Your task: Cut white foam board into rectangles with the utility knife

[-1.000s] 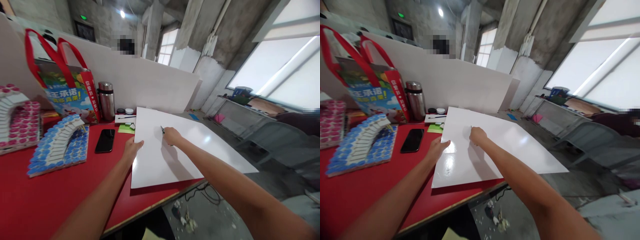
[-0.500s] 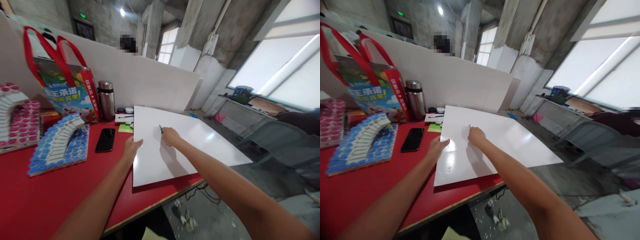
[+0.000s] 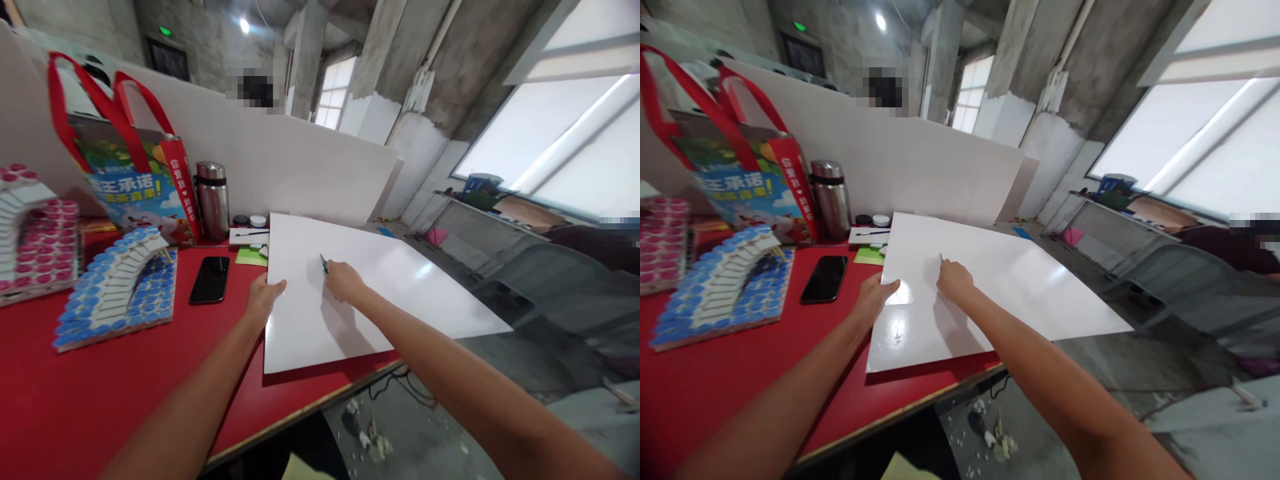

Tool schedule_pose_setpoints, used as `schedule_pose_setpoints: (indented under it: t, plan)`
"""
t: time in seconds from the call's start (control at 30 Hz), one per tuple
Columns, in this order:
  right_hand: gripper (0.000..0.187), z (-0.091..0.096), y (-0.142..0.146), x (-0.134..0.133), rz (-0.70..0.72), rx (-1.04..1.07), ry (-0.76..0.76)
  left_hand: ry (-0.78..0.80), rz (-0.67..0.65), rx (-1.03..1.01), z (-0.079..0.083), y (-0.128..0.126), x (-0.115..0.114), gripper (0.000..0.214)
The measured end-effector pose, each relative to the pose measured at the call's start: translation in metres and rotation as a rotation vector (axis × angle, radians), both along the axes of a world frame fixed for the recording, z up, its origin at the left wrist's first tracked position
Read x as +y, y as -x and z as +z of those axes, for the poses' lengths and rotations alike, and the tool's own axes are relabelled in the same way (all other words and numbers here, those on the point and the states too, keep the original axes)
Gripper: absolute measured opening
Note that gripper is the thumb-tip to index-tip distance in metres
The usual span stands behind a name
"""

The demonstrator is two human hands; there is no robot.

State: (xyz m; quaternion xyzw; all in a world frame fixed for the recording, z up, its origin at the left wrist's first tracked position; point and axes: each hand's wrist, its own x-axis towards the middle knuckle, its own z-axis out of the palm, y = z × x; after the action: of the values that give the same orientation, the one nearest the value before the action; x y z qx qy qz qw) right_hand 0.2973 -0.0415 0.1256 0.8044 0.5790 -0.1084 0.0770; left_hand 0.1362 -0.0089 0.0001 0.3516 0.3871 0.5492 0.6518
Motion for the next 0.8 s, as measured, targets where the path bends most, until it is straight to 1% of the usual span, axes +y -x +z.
schedule_pose_setpoints:
  t: [0.13,0.3,0.37,0.43,0.53,0.67,0.8]
  plan:
    - [0.029,0.005,0.001,0.004,0.004,0.006,0.006,-0.008,0.006,-0.005,0.001,-0.001,0.002,0.050]
    - [0.020,0.008,0.002,0.021,0.020,0.019,0.038,-0.011,0.020,-0.004,0.003,-0.001,0.008,0.050]
    - [0.023,0.005,0.001,0.025,0.013,0.024,0.041,0.003,0.016,0.004,0.003,-0.001,0.009,0.051]
    - [0.032,0.002,0.000,0.027,0.003,0.043,0.039,0.023,0.005,0.006,0.003,0.000,0.008,0.054]
    - [0.042,-0.002,-0.001,0.028,-0.007,0.088,0.043,0.060,-0.012,-0.005,0.005,0.001,0.002,0.059]
    - [0.036,0.000,-0.002,0.031,0.009,0.132,0.077,0.162,-0.045,-0.023,0.009,0.000,-0.012,0.058]
    - [0.031,0.003,-0.004,0.030,0.023,0.132,0.082,0.261,-0.068,-0.030,0.012,-0.008,-0.025,0.049]
